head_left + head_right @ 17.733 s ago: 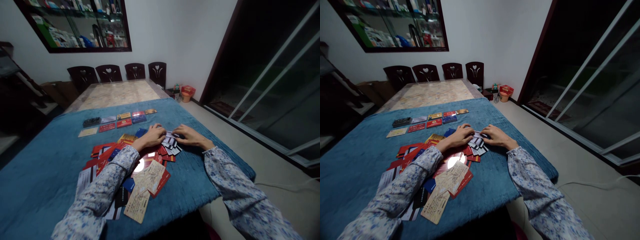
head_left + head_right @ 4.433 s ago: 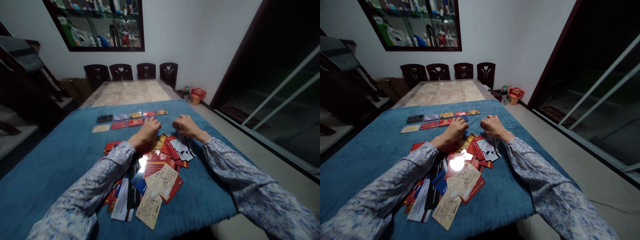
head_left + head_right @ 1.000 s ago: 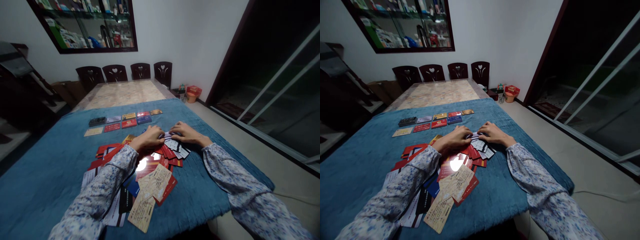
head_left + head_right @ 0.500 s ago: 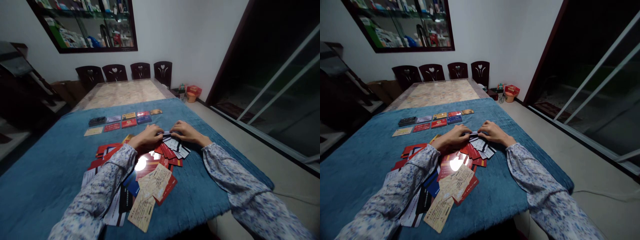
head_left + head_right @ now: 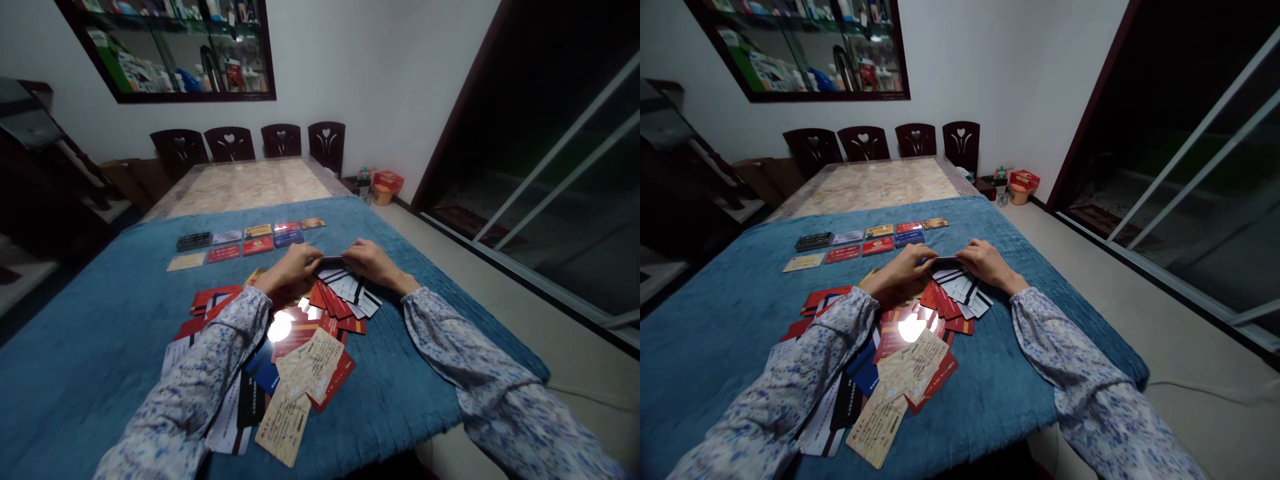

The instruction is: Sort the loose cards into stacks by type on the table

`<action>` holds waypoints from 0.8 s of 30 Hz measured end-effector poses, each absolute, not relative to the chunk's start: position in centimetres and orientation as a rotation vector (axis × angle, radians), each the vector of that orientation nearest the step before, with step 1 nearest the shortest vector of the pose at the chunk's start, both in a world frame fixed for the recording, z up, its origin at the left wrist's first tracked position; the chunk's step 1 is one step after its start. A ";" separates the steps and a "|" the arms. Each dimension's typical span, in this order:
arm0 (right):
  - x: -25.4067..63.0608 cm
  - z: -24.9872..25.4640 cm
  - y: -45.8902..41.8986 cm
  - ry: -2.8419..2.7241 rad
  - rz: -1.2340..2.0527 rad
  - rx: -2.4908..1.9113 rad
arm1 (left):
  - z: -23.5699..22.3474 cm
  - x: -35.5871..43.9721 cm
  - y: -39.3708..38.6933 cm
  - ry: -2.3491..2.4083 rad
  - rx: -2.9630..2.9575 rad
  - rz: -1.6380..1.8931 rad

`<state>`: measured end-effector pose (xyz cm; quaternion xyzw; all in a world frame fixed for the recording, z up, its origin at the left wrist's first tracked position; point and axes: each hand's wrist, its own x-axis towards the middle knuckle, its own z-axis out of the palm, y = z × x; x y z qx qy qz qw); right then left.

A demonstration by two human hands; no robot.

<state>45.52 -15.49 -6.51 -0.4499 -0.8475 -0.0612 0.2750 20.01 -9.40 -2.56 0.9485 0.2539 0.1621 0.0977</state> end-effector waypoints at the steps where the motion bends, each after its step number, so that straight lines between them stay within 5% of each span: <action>1: 45.5 -6.6 -15.4 -2.259 -0.161 -1.223 | -2.6 20.0 -9.3 0.769 2.813 0.501; 24: 44.1 -6.7 -15.7 -2.111 -0.223 -1.481 | -3.9 20.1 -9.3 0.963 2.811 0.696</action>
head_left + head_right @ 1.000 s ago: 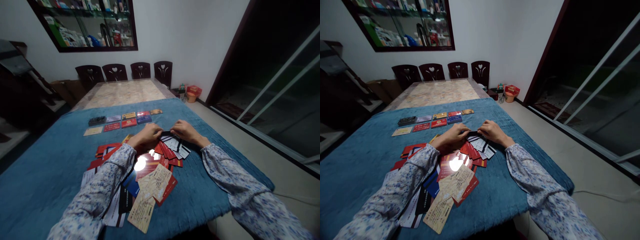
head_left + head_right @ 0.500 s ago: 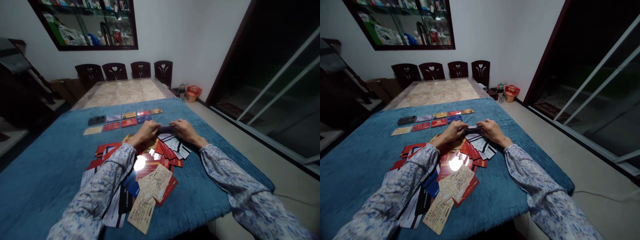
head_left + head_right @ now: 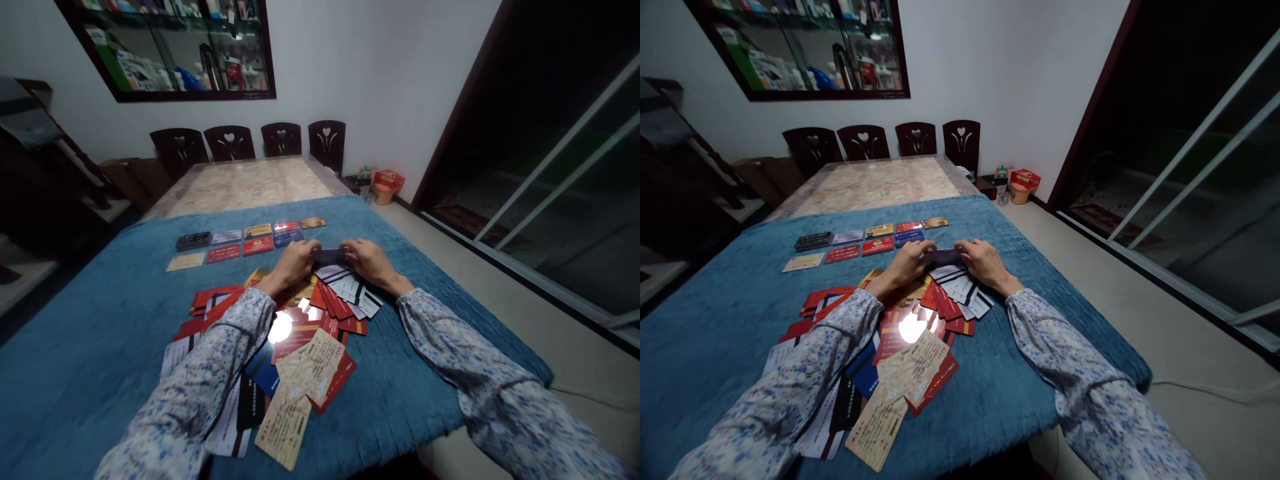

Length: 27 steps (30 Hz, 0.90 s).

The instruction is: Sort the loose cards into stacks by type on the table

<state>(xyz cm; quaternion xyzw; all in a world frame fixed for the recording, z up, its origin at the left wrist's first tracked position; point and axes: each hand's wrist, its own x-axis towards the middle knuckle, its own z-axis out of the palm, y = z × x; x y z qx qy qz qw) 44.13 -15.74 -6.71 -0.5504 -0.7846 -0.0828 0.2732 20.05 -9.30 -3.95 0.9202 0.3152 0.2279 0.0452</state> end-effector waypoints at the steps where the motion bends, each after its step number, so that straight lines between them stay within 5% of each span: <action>1: 44.1 -6.7 -15.7 -2.111 -0.219 -1.488 | -4.0 20.1 -9.4 0.981 2.817 0.677; 27: 43.7 -6.8 -14.4 -2.209 -0.190 -1.514 | -3.9 20.7 -9.9 1.165 2.796 0.445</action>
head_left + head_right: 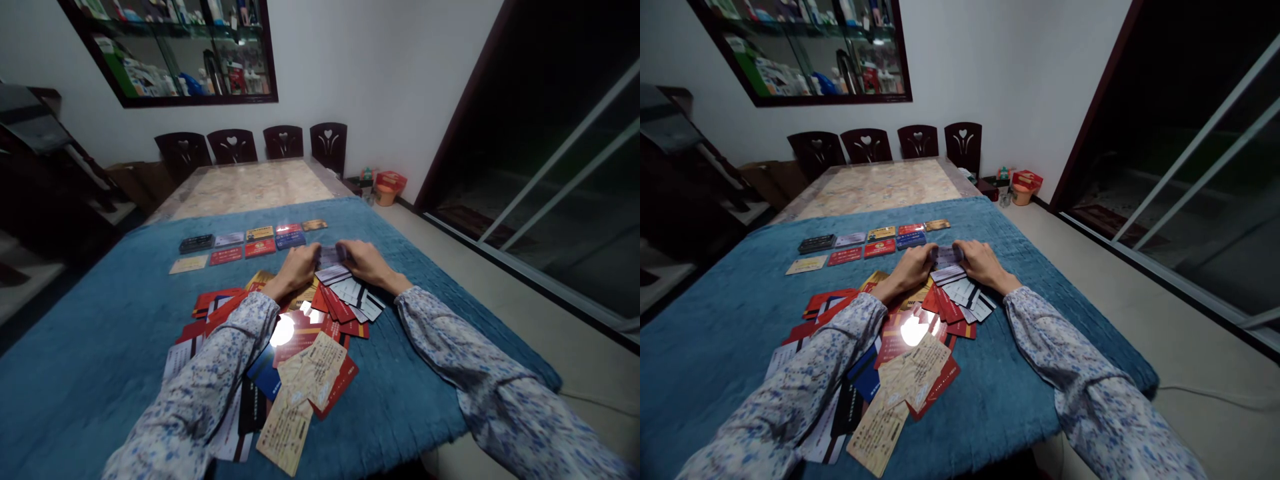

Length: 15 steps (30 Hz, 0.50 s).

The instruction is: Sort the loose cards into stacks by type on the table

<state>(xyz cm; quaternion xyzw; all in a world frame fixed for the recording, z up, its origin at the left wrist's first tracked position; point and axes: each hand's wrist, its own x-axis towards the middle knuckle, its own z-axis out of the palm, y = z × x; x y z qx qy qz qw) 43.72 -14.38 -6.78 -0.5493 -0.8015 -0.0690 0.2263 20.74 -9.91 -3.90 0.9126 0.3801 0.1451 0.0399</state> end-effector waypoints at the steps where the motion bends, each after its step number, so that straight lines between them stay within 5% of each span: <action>1: 43.7 -6.7 -14.3 -2.211 -0.183 -1.512 | -3.9 20.7 -9.9 1.162 2.786 0.458; 15: 43.5 -5.9 -14.4 -2.236 -0.251 -1.565 | -4.5 20.1 -8.7 1.046 2.683 0.693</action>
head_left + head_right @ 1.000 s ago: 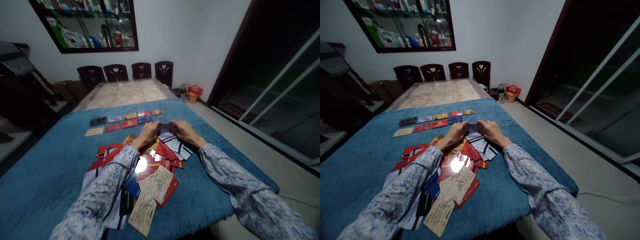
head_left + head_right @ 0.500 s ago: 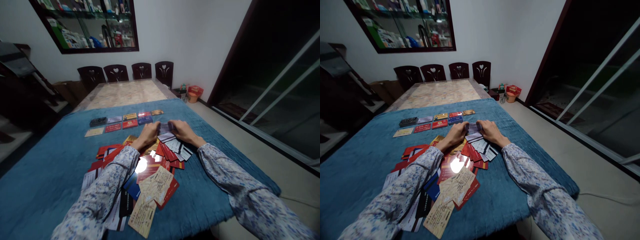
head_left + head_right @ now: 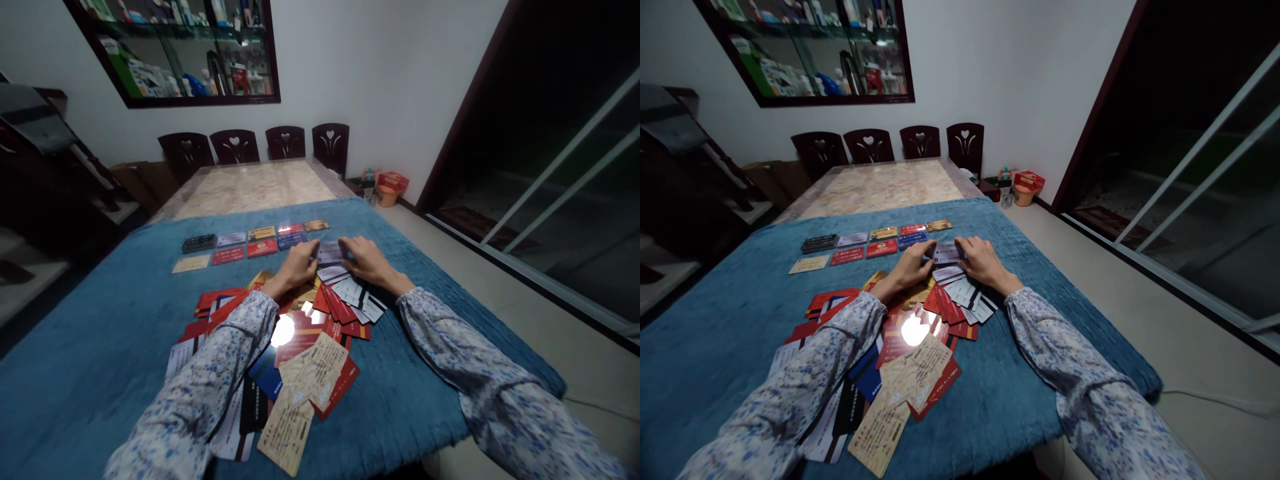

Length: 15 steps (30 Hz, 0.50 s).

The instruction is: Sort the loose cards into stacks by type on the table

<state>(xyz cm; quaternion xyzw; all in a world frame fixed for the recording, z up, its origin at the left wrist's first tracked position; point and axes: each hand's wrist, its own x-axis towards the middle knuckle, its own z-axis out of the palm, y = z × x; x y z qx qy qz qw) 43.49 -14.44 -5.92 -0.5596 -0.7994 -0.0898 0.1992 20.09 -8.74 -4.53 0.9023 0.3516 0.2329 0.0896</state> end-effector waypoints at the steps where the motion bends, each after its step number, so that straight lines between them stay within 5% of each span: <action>1: 43.5 -5.9 -14.5 -2.236 -0.253 -1.577 | -4.5 20.1 -8.7 1.040 2.686 0.687; 15: 43.7 -6.2 -14.1 -2.261 -0.223 -1.569 | -4.2 20.0 -8.9 1.074 2.763 0.540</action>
